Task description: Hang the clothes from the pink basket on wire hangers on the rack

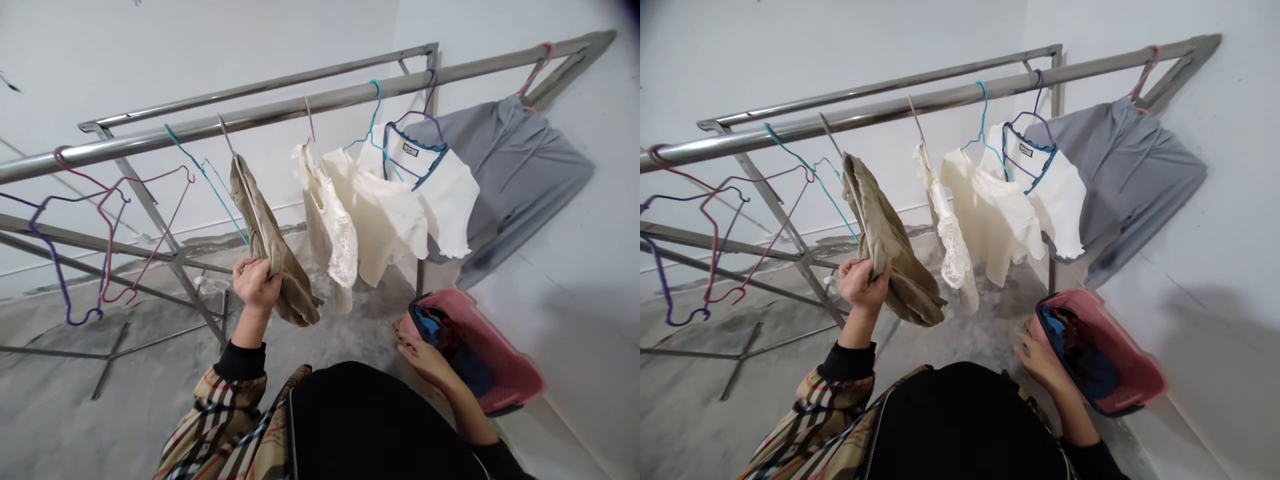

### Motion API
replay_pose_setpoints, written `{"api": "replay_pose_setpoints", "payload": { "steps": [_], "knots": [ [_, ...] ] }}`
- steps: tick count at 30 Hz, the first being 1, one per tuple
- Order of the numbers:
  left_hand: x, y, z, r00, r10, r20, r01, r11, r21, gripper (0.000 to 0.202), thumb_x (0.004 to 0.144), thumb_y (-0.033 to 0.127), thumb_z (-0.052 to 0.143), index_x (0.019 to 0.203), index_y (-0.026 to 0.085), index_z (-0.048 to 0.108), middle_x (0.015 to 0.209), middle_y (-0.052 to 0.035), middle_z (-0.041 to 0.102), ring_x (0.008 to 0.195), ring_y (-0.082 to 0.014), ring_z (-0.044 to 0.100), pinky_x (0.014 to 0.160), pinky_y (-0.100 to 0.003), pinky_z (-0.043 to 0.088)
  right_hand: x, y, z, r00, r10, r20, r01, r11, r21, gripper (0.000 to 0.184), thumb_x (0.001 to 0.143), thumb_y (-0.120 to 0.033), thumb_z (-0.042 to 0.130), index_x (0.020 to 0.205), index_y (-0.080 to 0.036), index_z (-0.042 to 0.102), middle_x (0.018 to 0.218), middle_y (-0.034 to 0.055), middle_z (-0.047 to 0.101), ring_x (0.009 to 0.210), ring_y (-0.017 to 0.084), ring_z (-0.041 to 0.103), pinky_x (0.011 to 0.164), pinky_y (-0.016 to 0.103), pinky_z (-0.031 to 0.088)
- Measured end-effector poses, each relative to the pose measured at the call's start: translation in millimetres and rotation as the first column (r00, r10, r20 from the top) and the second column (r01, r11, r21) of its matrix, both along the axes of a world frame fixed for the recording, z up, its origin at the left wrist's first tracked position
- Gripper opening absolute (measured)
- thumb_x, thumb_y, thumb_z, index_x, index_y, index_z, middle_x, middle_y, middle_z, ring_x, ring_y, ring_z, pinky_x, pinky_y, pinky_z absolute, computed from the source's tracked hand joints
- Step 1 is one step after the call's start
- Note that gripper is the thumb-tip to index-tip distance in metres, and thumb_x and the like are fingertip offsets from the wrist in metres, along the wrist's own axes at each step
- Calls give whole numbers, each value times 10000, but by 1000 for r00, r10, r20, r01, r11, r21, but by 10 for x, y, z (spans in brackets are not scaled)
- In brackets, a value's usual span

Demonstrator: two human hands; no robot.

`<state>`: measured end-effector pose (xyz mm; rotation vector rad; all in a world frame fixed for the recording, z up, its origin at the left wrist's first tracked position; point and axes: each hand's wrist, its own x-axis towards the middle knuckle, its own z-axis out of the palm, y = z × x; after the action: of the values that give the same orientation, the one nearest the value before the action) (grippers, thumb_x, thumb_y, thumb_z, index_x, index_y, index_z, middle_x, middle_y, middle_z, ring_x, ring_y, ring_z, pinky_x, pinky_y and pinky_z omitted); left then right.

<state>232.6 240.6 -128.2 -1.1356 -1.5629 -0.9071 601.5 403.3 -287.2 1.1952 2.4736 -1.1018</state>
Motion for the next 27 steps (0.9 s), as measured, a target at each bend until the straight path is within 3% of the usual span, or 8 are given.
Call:
{"api": "replay_pose_setpoints", "payload": {
  "steps": [6,10,15,21,27],
  "knots": [
    [-53,-59,-87,995,69,76,-69,998,-2,75,721,238,702,673,218,648,617,-5,664,714,-196,662,824,-372,378,-42,-54,-9,999,-36,28,38,997,-61,621,868,-443,406,1373,-95,506,1289,163,624,1198,258,592,1023,342,433],
    [-36,-82,-152,981,135,140,-149,985,91,105,710,208,701,646,223,619,604,-2,621,773,-214,625,840,-399,365,-31,-64,-32,998,-45,34,47,997,-68,607,867,-448,402,1366,-123,516,1237,148,655,1159,253,613,1001,335,438],
    [21,-118,-236,952,110,285,-167,969,183,118,718,265,712,704,218,604,692,-10,612,775,-198,564,857,-414,403,-32,-78,-54,999,-31,16,32,996,-86,607,860,-448,408,1356,-116,522,1237,146,651,1136,251,618,986,325,441],
    [46,-183,-267,941,120,317,-196,956,219,140,744,305,718,750,207,618,756,-22,667,722,-179,586,840,-393,405,-80,-100,-25,1000,-2,20,5,994,-111,614,868,-440,398,1378,-117,509,1194,138,667,1055,246,644,954,325,457],
    [101,-222,-339,879,79,470,-170,973,155,124,776,317,683,776,197,652,711,-4,668,687,-162,574,800,-345,429,-131,-152,7,1000,-19,-3,18,989,-146,649,857,-457,412,1385,-92,504,1165,157,670,1073,266,629,960,352,452]
  ]
}}
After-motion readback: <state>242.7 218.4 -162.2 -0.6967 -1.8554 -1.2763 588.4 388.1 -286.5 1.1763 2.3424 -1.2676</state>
